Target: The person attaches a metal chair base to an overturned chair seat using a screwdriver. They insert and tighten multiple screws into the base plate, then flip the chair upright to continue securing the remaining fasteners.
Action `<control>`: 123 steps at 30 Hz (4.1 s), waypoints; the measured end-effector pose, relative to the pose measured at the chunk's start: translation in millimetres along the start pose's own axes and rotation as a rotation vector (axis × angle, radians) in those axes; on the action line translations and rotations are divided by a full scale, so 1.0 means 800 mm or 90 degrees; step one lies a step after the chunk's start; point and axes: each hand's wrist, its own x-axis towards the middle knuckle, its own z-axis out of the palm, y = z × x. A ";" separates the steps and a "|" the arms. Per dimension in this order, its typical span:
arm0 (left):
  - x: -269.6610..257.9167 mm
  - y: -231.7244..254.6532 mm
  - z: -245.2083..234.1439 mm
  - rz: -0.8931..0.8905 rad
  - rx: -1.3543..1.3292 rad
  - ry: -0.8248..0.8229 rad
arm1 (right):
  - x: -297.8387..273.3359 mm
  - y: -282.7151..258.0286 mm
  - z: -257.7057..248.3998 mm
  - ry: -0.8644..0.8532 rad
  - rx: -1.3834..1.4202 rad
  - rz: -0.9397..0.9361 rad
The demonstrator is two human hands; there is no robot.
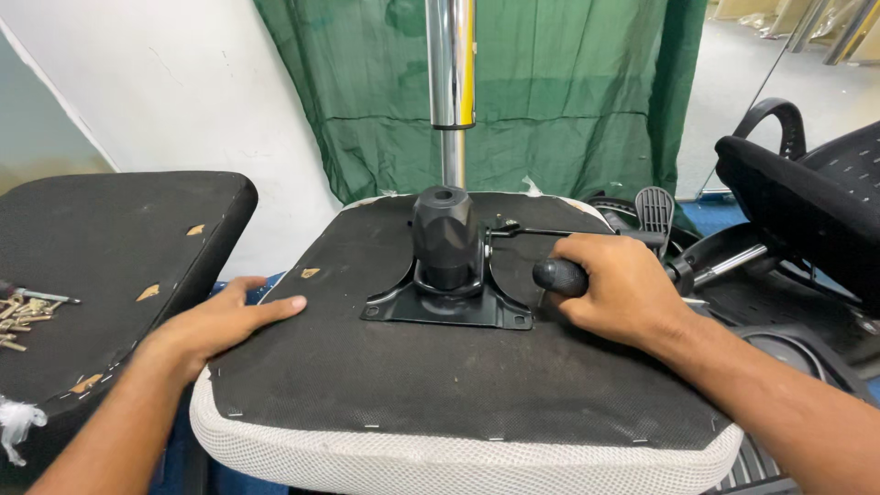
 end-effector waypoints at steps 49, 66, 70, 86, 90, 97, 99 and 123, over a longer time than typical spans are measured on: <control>-0.051 0.106 0.134 0.690 -0.126 -0.208 | -0.005 0.038 0.004 -0.067 0.048 0.028; -0.058 0.113 0.155 0.723 -0.037 -0.086 | -0.007 0.040 0.005 -0.048 0.083 0.074; -0.046 0.108 0.155 0.717 -0.123 -0.150 | -0.009 0.039 0.005 -0.046 0.075 0.072; -0.044 0.110 0.148 0.725 -0.045 -0.109 | -0.003 0.030 0.006 -0.077 0.053 0.088; -0.041 0.110 0.150 0.748 -0.046 -0.099 | -0.004 0.027 0.005 -0.039 0.083 0.070; -0.038 0.106 0.153 0.763 -0.025 -0.075 | -0.007 0.027 0.006 -0.027 0.084 0.052; -0.038 0.107 0.154 0.762 -0.029 -0.077 | -0.007 0.028 0.006 -0.035 0.079 0.061; -0.059 0.107 0.159 0.737 -0.091 -0.088 | -0.018 0.015 -0.009 -0.067 0.151 -0.258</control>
